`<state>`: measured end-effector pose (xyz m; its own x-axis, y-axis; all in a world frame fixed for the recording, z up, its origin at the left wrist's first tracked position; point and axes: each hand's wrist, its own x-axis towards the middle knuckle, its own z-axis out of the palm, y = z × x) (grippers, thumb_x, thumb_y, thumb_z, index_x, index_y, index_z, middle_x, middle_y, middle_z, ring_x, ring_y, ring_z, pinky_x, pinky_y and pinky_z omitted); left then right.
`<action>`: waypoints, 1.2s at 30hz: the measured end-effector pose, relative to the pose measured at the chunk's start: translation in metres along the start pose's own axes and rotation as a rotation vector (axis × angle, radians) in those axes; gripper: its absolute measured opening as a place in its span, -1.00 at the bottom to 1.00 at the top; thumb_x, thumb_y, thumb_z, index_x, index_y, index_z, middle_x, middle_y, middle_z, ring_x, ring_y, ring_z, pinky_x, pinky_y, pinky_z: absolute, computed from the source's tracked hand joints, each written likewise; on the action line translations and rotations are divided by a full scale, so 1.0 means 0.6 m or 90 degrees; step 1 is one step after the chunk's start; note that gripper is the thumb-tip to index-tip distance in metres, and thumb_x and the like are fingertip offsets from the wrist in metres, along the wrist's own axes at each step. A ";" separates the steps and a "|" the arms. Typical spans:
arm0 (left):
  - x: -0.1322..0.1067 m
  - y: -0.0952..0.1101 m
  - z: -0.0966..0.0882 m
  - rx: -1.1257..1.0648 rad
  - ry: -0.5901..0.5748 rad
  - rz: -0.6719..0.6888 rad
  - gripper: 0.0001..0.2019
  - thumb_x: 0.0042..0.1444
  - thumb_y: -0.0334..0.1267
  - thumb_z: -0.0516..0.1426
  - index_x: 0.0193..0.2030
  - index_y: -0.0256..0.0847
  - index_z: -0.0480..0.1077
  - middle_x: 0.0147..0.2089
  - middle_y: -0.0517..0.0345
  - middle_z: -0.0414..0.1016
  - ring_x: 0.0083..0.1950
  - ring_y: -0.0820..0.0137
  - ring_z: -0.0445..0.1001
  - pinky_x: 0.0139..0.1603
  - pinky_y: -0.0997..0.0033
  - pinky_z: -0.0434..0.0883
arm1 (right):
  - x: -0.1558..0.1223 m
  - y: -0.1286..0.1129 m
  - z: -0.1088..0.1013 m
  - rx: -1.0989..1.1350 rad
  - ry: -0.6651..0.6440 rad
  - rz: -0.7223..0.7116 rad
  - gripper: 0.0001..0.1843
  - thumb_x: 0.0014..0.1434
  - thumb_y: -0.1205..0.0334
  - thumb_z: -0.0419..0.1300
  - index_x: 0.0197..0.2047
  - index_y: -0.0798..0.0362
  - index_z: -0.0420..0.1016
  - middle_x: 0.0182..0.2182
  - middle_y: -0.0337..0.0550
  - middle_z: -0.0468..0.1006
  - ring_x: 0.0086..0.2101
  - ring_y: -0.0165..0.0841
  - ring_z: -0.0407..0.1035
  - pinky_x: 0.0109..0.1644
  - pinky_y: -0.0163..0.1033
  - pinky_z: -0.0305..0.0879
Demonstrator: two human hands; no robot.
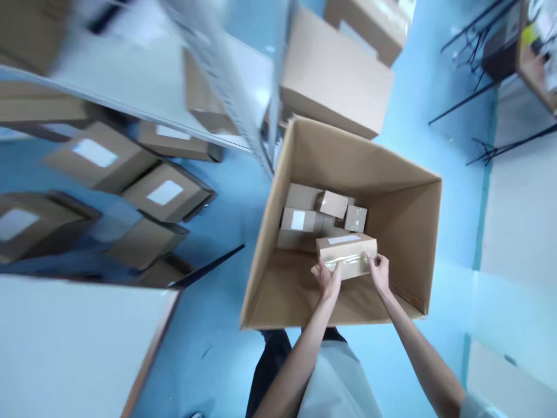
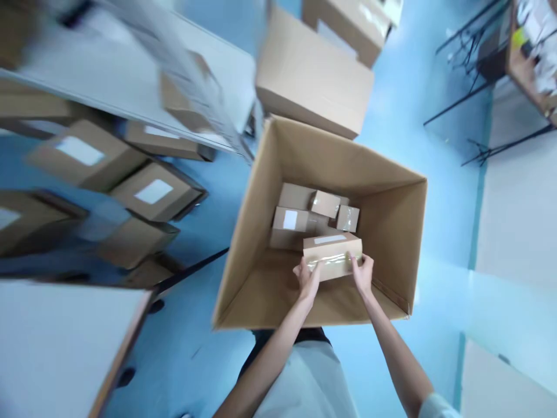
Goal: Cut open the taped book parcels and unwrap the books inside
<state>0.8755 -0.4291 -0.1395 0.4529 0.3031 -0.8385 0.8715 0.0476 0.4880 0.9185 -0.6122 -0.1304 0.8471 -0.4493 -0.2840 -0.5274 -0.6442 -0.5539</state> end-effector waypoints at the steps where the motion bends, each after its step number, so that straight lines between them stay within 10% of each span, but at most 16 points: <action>1: -0.060 0.009 -0.039 -0.061 0.013 0.053 -0.28 0.23 -0.10 0.30 0.50 -0.19 0.29 0.41 -0.27 0.37 0.54 -0.02 0.37 0.58 0.04 0.32 | -0.041 -0.031 -0.044 0.013 0.020 -0.028 -0.24 0.09 -0.49 0.33 -0.05 0.08 0.56 -0.06 0.08 0.62 0.01 -0.03 0.51 0.23 0.11 0.45; 8: -0.448 -0.044 -0.352 -0.366 0.097 0.469 -0.33 0.24 -0.18 0.36 0.48 0.01 0.36 0.54 -0.13 0.29 0.64 -0.03 0.23 0.68 -0.10 0.19 | -0.392 -0.209 -0.243 0.213 0.068 -0.285 -0.38 0.31 -0.31 0.35 0.17 -0.02 0.43 0.04 -0.01 0.58 0.01 -0.12 0.54 0.16 0.05 0.48; 12: -0.578 -0.144 -0.503 -0.542 0.199 0.470 -0.24 0.14 -0.25 0.45 0.47 0.05 0.37 0.53 -0.09 0.39 0.62 -0.05 0.30 0.69 -0.07 0.20 | -0.564 -0.297 -0.233 0.286 -0.085 -0.465 -0.42 0.35 -0.19 0.38 0.26 -0.06 0.45 0.12 0.03 0.57 0.06 -0.11 0.56 0.19 0.08 0.49; 16: -0.647 -0.298 -0.601 -0.714 0.369 0.407 -0.23 0.09 -0.19 0.46 0.42 0.03 0.33 0.50 -0.08 0.43 0.56 0.01 0.41 0.58 0.02 0.38 | -0.714 -0.398 -0.144 0.202 -0.298 -0.710 -0.40 0.41 -0.21 0.31 0.32 -0.02 0.49 0.20 0.10 0.56 0.18 -0.03 0.51 0.30 0.15 0.45; 22: -0.667 -0.528 -0.613 -1.003 0.551 0.189 -0.37 0.08 -0.10 0.39 0.20 0.02 0.19 0.35 -0.05 0.48 0.36 0.15 0.57 0.28 0.12 0.59 | -1.017 -0.498 0.072 -0.056 -0.628 -1.071 -0.41 0.39 -0.12 0.33 0.33 0.05 0.55 0.21 0.17 0.61 0.23 0.03 0.47 0.41 0.13 0.35; 28: -0.613 -0.649 -0.632 -1.143 0.621 0.094 -0.61 0.16 -0.07 0.30 -0.04 -0.04 0.19 0.02 0.06 0.58 0.12 0.25 0.64 0.22 0.09 0.62 | -1.286 -0.445 0.240 -0.433 -0.796 -1.142 -0.57 0.39 0.11 0.43 0.19 0.22 0.62 0.25 0.18 0.64 0.31 -0.01 0.46 0.61 0.10 0.02; 32: -0.577 -0.689 -0.655 -1.140 0.676 0.046 -0.64 0.19 -0.20 0.28 0.01 -0.02 0.20 0.06 0.08 0.57 0.17 0.35 0.64 0.36 0.15 0.55 | -1.342 -0.406 0.268 -0.408 -0.850 -1.087 -0.60 0.35 0.23 0.48 0.19 0.19 0.62 0.23 0.00 0.70 0.32 -0.11 0.49 0.63 0.03 0.04; 36: -0.555 -0.700 -0.632 -1.121 0.627 0.047 -0.70 0.17 -0.23 0.29 -0.06 -0.06 0.26 0.07 0.03 0.57 0.19 0.28 0.66 0.36 0.10 0.55 | -1.252 -0.371 0.218 -0.288 -0.900 -1.010 -0.44 0.41 0.27 0.42 0.41 0.14 0.50 0.41 -0.01 0.56 0.41 -0.20 0.41 0.58 -0.10 0.16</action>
<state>0.2877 -0.1893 0.0268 -0.2958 0.6335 -0.7150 -0.5144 0.5250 0.6780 0.4082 -0.0504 0.1040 -0.1651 0.9543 -0.2492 0.6760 -0.0745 -0.7331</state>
